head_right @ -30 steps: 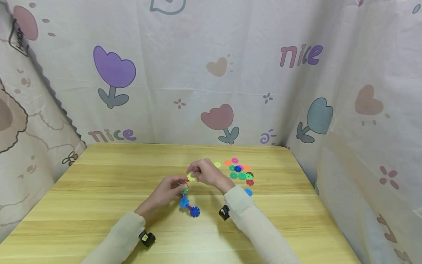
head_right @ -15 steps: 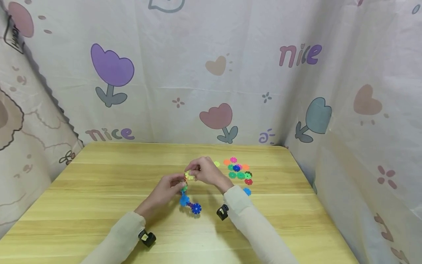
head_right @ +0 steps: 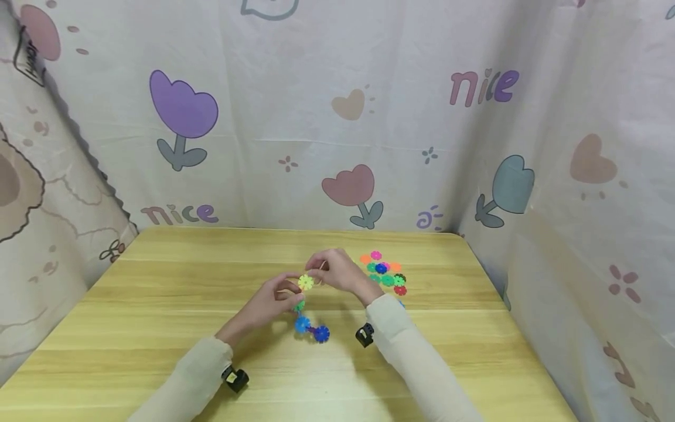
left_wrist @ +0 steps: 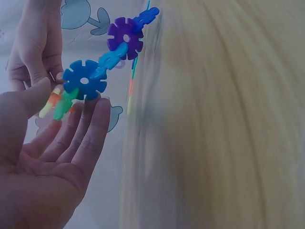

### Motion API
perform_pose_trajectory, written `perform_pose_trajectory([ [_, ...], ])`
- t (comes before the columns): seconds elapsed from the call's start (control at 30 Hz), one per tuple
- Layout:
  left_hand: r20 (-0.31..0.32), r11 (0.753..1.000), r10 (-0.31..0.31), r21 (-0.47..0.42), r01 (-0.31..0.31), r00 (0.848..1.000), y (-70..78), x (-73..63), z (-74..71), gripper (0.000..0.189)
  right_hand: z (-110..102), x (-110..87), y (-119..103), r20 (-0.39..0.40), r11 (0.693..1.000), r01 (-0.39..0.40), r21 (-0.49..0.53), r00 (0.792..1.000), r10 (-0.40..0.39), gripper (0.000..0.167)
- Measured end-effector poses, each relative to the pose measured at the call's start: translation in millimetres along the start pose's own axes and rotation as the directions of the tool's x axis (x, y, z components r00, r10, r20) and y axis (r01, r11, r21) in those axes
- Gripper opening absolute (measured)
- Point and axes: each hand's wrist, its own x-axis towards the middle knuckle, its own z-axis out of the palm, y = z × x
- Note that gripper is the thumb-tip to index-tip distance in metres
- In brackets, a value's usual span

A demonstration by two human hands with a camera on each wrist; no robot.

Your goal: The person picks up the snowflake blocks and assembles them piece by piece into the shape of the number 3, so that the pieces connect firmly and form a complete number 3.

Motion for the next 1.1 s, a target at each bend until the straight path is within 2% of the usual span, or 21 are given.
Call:
perform_pose_trajectory([
  [0.1,-0.001,0.999,0.017,0.046,-0.017,1.000,0.1,-0.8,-2.3,0.055,-14,-4.2,4,-0.059,0.999,-0.047,-0.028,0.997,0.045,0.014],
  [0.23,0.005,0.994,0.042,0.097,-0.042,0.999,-0.3,-2.6,-6.3,0.053,-36,-11.3,10,-0.147,0.993,-0.110,-0.035,0.984,0.104,0.014],
  [0.33,0.008,0.991,0.054,0.118,-0.054,0.999,-0.5,-3.9,-8.8,0.052,-48,-15.5,17,-0.175,0.990,-0.134,-0.054,0.977,0.123,0.014],
  [0.6,0.012,0.988,0.077,0.134,-0.078,0.997,-2.1,-7.3,-13.0,0.049,-58,-23.1,50,-0.133,0.964,-0.186,-0.190,0.978,0.162,0.011],
  [0.77,0.017,0.991,0.054,0.121,-0.055,0.998,-4.9,-8.5,-14.8,0.051,-55,-29.2,71,-0.100,0.939,-0.195,-0.283,0.980,0.174,0.010],
  [1.1,0.015,0.987,0.064,0.148,-0.066,0.998,-6.9,-9.9,-16.0,0.052,-50,-40.3,97,-0.101,0.900,-0.293,-0.324,0.956,0.275,0.013],
])
